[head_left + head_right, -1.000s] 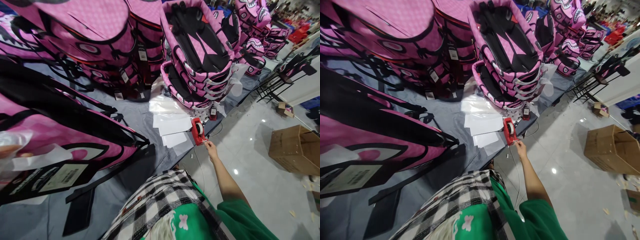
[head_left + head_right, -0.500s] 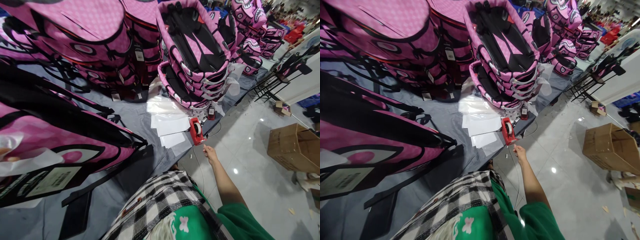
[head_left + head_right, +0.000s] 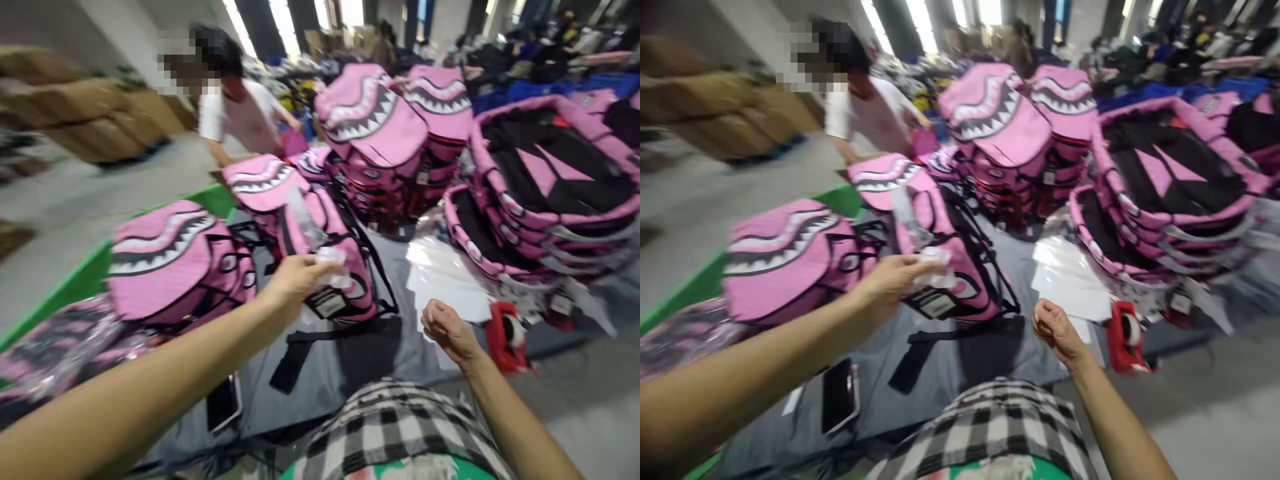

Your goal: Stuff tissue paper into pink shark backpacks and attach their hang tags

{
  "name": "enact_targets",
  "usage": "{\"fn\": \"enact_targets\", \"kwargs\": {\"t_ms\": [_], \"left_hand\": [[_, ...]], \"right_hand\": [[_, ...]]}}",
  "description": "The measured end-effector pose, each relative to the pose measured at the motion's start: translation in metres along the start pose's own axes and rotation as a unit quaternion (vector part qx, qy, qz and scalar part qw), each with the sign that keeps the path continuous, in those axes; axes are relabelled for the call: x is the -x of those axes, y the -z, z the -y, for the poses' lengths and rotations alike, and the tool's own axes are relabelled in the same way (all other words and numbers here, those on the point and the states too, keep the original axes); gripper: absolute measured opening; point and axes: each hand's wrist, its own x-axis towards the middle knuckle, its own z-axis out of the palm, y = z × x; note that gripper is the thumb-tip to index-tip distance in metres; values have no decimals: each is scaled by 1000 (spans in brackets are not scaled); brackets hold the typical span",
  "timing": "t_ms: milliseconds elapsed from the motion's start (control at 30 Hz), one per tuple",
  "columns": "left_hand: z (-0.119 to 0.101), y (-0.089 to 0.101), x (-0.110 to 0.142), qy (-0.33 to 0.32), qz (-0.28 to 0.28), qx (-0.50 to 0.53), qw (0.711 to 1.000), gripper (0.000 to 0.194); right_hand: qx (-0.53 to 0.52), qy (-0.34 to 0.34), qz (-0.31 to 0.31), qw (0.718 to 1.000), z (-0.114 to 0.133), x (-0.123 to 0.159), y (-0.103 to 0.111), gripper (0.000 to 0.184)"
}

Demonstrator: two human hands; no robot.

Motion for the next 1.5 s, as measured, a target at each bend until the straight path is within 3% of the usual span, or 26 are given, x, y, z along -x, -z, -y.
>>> {"fn": "enact_targets", "kwargs": {"t_ms": [67,167,267,367,500,633,833,933,1000,1133,1233,1300,1500], "left_hand": [[-5,7,6,-14,-7,17,1000,24],[-7,2,6,-34,2,59,998,23],[-7,-3,7,-49,10,94,994,22],[-6,-3,10,-46,14,119,992,19],[-7,-1,12,-42,1,131,991,14],[-8,-2,13,-36,10,143,989,10],[-7,-1,16,-15,40,142,989,17],[-3,0,14,-23,34,167,985,26],[-2,1,12,-23,34,177,983,24],[-5,1,10,59,56,249,965,18],[-9,1,10,105,62,274,954,20],[-10,2,11,113,62,273,953,23],[-13,6,14,127,80,307,940,24]], "right_hand": [[71,85,145,983,47,-14,-46,50],[186,173,299,920,105,-26,-121,49],[271,228,355,865,136,-37,-181,49],[347,261,341,834,144,-56,-210,49],[444,278,285,802,137,-80,-210,46],[513,311,206,773,126,-85,-202,39],[524,332,154,769,120,-78,-202,32],[508,313,166,785,121,-74,-196,34],[477,261,201,815,122,-70,-190,36],[393,169,217,878,114,-67,-184,37],[394,160,182,887,106,-67,-191,27],[437,184,150,868,104,-65,-199,22],[578,263,101,766,114,-63,-210,15]]}}
